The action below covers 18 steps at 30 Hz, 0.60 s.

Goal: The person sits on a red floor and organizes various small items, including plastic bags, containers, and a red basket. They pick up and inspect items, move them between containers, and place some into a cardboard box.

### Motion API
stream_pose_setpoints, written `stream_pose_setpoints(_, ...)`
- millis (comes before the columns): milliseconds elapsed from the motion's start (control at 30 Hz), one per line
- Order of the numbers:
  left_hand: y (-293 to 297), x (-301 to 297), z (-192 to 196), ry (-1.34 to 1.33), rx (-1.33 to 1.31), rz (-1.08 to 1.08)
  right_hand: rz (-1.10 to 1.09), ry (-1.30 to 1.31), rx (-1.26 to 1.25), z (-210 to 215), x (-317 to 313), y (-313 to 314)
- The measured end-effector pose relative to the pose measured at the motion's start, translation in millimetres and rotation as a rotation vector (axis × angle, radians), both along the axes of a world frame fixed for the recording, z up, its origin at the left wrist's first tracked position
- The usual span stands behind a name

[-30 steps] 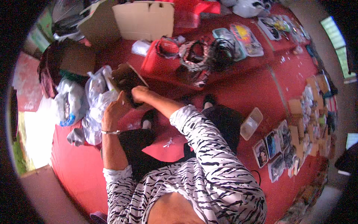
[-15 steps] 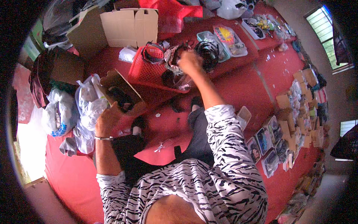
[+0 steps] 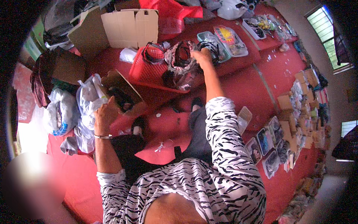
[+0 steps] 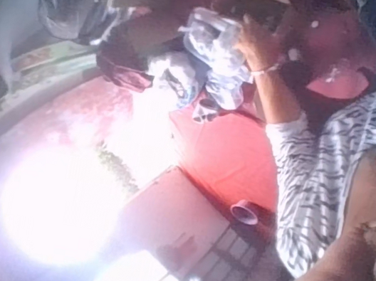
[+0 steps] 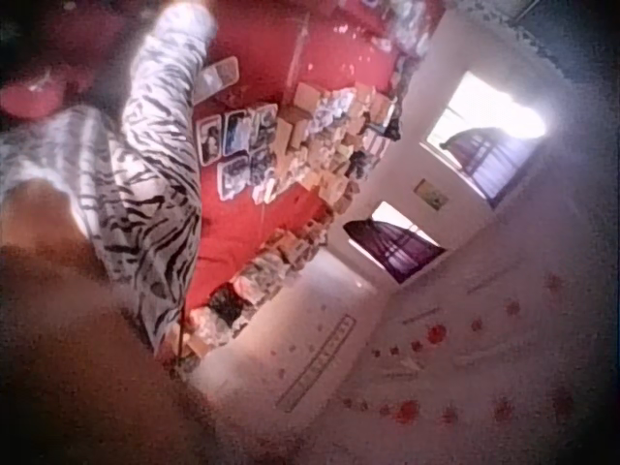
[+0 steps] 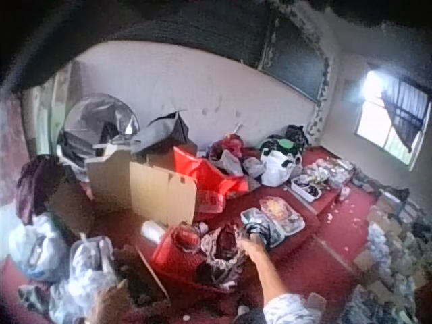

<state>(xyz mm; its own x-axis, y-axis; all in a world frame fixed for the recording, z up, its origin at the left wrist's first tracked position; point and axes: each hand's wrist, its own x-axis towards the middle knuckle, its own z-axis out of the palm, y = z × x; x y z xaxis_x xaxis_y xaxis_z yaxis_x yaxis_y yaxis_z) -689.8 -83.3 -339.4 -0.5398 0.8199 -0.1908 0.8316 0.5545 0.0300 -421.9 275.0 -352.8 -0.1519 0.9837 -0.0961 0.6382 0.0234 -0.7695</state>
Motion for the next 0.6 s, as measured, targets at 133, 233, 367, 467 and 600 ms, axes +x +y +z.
stream_pose_setpoints(133, 0, 0, 0, -0.076, 0.066, -0.006, 0.124, 0.167, 0.077, 46, 4, -19)
stream_pose_setpoints(233, -2, -2, 2, -0.135, 0.003, 0.045, 0.268, 0.332, -0.033, 76, -9, -47)
stream_pose_setpoints(367, -14, -21, -36, -0.123, -0.026, -0.029, 0.504, 0.533, -0.235, 99, -50, -107)
stream_pose_setpoints(467, -9, 7, 16, -0.221, -0.072, 0.048, 0.623, 0.596, -0.298, 105, -85, -153)
stream_pose_setpoints(600, -17, 3, -3, -0.317, -0.004, 0.075, 0.741, 0.568, -0.215, 74, -131, -184)
